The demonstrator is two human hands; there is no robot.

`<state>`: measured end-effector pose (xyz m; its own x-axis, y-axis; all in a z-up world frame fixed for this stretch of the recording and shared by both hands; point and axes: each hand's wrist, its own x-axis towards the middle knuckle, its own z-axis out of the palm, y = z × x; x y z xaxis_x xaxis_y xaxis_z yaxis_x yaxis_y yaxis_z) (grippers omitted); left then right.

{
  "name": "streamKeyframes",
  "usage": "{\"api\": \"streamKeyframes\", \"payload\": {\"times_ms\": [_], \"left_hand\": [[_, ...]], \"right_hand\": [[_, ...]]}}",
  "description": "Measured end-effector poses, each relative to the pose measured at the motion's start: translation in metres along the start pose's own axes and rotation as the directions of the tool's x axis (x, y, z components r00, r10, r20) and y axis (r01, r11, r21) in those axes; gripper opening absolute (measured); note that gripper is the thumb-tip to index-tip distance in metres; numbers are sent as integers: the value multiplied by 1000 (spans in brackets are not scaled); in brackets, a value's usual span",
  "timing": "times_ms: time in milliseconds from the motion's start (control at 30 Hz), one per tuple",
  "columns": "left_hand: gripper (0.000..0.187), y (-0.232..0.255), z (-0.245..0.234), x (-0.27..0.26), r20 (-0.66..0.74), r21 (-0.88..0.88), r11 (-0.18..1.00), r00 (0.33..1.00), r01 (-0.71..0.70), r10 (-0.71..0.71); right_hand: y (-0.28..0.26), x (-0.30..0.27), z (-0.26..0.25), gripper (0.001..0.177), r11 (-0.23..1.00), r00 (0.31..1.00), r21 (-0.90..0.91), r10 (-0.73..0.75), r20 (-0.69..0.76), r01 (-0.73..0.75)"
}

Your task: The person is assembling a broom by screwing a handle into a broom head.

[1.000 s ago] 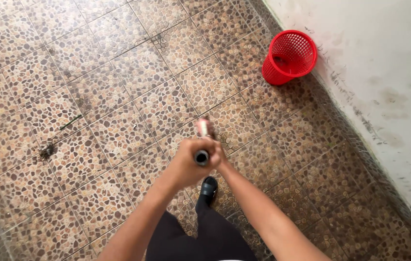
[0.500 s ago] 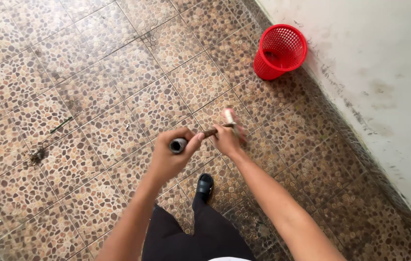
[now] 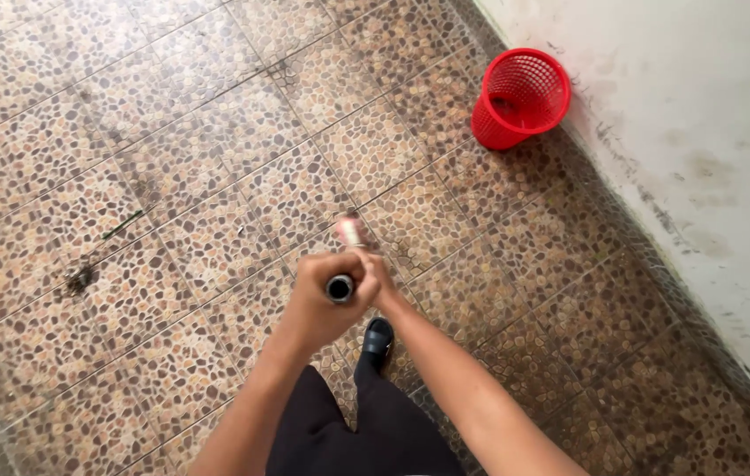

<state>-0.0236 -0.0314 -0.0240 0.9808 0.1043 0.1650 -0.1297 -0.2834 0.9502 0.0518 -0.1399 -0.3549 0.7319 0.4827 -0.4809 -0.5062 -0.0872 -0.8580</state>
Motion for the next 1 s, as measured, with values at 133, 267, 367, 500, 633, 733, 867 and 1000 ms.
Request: {"api": "streamKeyframes", "payload": {"times_ms": [133, 267, 367, 500, 633, 733, 867, 1000], "left_hand": [[20, 40, -16, 13, 23, 51, 998, 999, -43, 42], [29, 41, -18, 19, 75, 151, 988, 997, -1, -10], [28, 37, -13, 18, 73, 85, 996, 997, 2, -9], [25, 7, 4, 13, 128, 28, 995, 986, 100, -103], [26, -19, 43, -2, 74, -66, 997, 997, 33, -29], [26, -29, 62, -7, 89, -82, 996, 995, 44, -37], [28, -29, 64, -11, 18, -158, 987, 1000, -19, 22], [26, -21, 44, -5, 27, -126, 990, 998, 62, -59]], "right_hand": [[-76, -39, 28, 35, 850, 876, -233, -424, 229, 473], [-119, -56, 26, 44, 879, 881, -199, -367, 298, 433], [-122, -62, 3, 37, 889, 967, -390, -182, 176, 238], [-85, -51, -51, 38, 564, 985, -815, -165, 46, 132], [-51, -53, -101, 41, 423, 990, -904, -94, -106, -57], [-21, -44, -130, 47, 472, 937, -877, -339, -90, 86], [-15, -42, -119, 45, 440, 901, -888, -427, -78, 132], [-12, -33, -59, 23, 837, 965, -548, -133, -225, -12]]}}
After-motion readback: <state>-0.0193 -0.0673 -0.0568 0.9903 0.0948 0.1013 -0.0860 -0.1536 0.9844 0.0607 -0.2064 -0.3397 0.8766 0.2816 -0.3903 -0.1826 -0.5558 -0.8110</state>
